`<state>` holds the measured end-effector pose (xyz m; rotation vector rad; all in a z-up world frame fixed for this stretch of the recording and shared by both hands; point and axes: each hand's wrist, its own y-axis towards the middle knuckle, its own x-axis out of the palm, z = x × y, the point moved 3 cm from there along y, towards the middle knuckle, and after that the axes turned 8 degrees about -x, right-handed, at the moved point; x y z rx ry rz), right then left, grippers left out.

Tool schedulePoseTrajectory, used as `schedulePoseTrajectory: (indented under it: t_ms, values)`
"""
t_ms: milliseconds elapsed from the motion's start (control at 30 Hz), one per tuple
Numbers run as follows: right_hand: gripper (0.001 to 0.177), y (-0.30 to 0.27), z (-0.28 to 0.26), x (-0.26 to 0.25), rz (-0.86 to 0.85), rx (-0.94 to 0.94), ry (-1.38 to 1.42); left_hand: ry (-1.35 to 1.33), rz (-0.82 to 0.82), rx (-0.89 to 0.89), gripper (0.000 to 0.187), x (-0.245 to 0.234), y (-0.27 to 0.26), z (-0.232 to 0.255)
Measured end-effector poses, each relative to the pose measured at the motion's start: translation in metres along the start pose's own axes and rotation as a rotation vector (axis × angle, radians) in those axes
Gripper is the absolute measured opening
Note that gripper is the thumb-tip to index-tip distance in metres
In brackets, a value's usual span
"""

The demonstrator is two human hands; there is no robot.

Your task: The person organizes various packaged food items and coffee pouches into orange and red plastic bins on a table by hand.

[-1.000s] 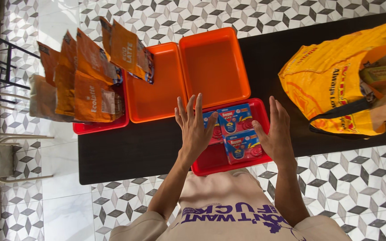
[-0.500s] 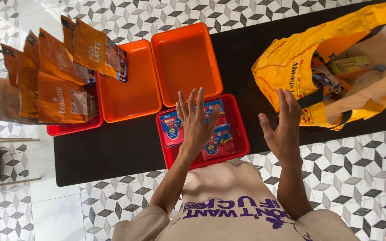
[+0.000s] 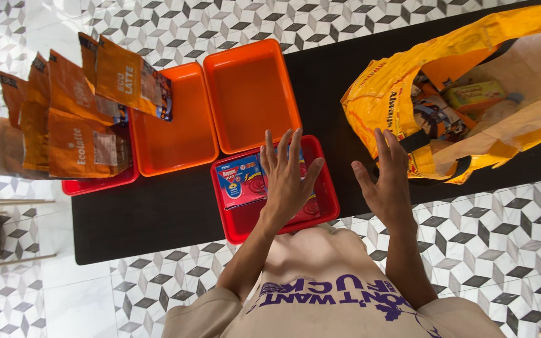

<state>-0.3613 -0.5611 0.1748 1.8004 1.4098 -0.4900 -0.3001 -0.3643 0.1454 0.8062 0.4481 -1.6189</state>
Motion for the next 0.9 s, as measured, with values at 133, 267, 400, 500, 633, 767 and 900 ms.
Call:
schedulePoseTrajectory:
  t_ms: [133,267,400,500,633,767,900]
  values:
    - [0.071,0.007,-0.008,0.009,-0.028,-0.001,0.019,-0.009,-0.011,-0.006,0.076,-0.011,0.001,-0.003]
    - [0.072,0.006,-0.018,0.013,-0.03,0.0,0.041,-0.007,-0.004,0.026,0.074,-0.022,0.004,-0.011]
    - [0.071,0.007,-0.024,0.017,-0.006,0.008,0.02,-0.018,-0.021,0.015,0.074,-0.03,0.004,-0.016]
    - [0.07,0.009,-0.024,0.017,0.023,0.016,-0.003,-0.002,-0.023,0.014,0.074,-0.035,0.007,-0.017]
    - [0.068,0.009,-0.022,0.011,0.056,0.05,0.008,0.01,-0.025,0.016,0.075,-0.035,0.008,-0.017]
    - [0.069,0.007,-0.01,-0.002,0.136,0.047,0.001,0.005,-0.02,0.007,0.074,-0.029,0.014,-0.011]
    - [0.068,0.005,0.015,-0.019,0.181,0.04,-0.038,0.002,-0.003,0.006,0.074,-0.014,0.024,0.003]
